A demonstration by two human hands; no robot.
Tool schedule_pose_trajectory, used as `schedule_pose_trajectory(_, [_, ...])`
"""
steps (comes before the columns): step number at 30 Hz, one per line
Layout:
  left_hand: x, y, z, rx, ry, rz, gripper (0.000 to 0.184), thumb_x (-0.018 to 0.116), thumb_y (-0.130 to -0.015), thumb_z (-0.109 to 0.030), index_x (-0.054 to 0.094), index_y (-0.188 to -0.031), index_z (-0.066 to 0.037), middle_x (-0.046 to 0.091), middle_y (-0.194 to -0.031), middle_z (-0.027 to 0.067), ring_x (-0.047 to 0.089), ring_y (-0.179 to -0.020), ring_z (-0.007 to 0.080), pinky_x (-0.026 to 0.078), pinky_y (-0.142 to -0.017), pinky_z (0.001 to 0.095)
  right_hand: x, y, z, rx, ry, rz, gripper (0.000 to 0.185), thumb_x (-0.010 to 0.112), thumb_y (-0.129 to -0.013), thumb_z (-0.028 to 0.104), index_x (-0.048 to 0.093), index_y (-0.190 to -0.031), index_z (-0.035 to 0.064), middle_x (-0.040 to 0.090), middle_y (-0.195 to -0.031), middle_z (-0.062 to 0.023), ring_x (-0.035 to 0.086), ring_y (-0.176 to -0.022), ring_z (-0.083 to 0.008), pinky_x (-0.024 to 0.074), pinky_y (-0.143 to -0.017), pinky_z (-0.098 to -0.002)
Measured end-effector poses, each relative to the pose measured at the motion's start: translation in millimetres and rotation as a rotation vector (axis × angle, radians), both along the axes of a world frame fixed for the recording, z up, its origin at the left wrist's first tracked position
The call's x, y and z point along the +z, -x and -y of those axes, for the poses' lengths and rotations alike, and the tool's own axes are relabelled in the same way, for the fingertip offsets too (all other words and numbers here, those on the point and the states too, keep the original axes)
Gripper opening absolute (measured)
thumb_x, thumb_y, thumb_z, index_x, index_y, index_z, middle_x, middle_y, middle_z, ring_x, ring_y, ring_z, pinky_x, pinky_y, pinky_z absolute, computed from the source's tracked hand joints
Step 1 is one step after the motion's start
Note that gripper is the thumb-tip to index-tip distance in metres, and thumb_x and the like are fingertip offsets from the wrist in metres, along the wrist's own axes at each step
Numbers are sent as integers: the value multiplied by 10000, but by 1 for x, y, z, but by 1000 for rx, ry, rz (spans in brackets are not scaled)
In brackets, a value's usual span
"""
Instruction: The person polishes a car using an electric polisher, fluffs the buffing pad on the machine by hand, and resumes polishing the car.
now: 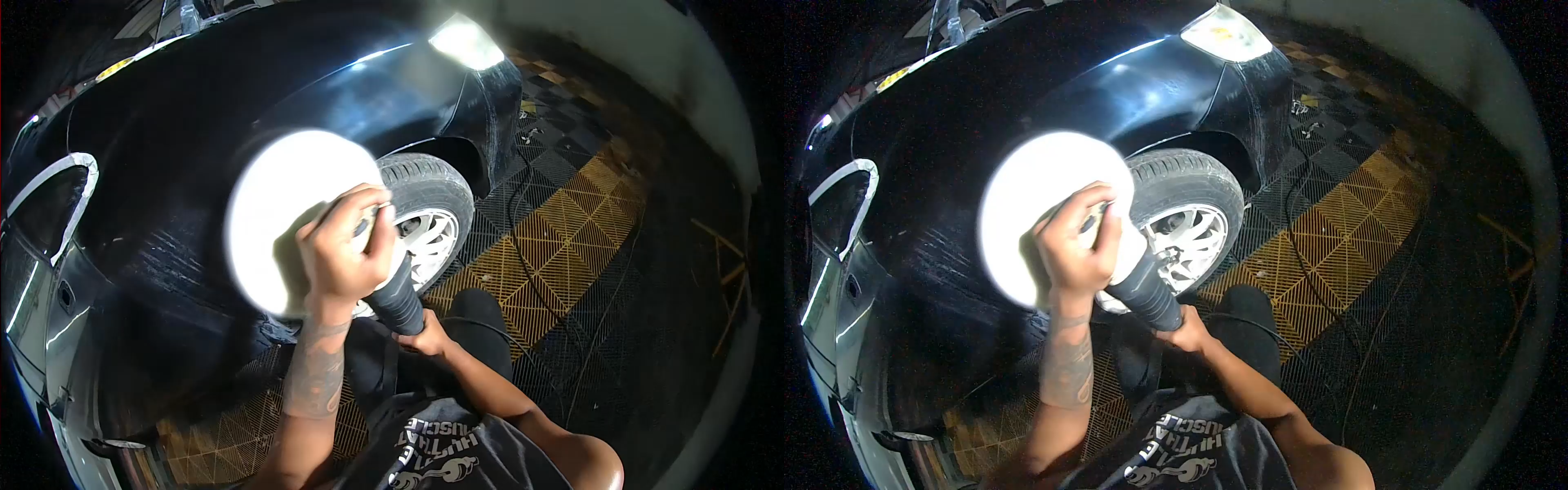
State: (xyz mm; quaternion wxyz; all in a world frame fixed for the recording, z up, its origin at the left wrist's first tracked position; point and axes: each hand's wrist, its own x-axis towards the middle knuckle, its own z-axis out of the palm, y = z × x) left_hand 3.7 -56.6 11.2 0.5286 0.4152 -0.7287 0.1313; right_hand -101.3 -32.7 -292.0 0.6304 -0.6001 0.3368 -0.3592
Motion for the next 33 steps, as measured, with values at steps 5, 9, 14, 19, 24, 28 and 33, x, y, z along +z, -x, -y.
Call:
schedule_pose_trajectory(5, [-13, 40, 56, -130, -64, -69, 88, 690, -778, -91, 695, -852, -45, 712, -794, 127, 712, -715, 281, 564, -652, 343, -16, 24, 10, -124, -117, 154, 246, 746, -690, 38, 662, -917, -9, 688, -845, -65, 663, -782, -174, 535, -746, -322])
schedule_pose_trajectory(9, [0, 56, 82, -173, -115, -77, 103, 694, -786, -101, 723, -878, -65, 712, -785, 124, 707, -705, 278, 553, -651, 337, -3, 55, 24, -196, -168, 130, 162, 648, -674, 33, 644, -831, -10, 653, -749, -76, 619, -649, -170, 499, -606, -299])
schedule_pose_trajectory(14, [30, 28, 59, -160, -66, -225, 134, 678, -823, -109, 710, -905, -8, 717, -778, 111, 699, -717, 181, 540, -684, 298, 69, 77, 20, -214, -45, -162, 300, 797, -675, 156, 688, -897, -14, 704, -820, -82, 655, -711, -170, 525, -705, -325])
schedule_pose_trajectory(19, [49, -32, -4, -66, -16, -308, 153, 646, -841, -80, 694, -923, 39, 720, -819, 127, 693, -769, 171, 534, -745, 291, 129, 52, -2, -99, 68, -303, 403, 789, -659, 202, 688, -935, -74, 721, -854, -165, 696, -789, -241, 538, -782, -351])
schedule_pose_trajectory(24, [46, -84, -65, 3, 89, -437, 226, 531, -874, -13, 652, -1029, 99, 703, -1007, 187, 669, -958, 230, 513, -895, 337, 143, 42, 12, 103, 370, -336, 542, 768, -626, 266, 648, -1029, -76, 681, -887, -284, 701, -883, -360, 541, -821, -396])
schedule_pose_trajectory(28, [45, -88, -59, 26, 108, -428, 251, 503, -886, -39, 650, -1045, 87, 687, -1019, 227, 683, -898, 271, 544, -852, 369, 153, 53, 19, 107, 513, -307, 530, 767, -642, 266, 653, -1050, -53, 683, -881, -276, 701, -859, -377, 554, -794, -401])
schedule_pose_trajectory(33, [47, -47, -17, -58, 80, -470, 162, 589, -873, -23, 684, -974, 61, 719, -914, 119, 661, -858, 148, 510, -801, 267, 168, 90, 20, 21, 316, -477, 532, 805, -632, 224, 661, -1034, -93, 704, -912, -259, 722, -864, -324, 560, -796, -374])
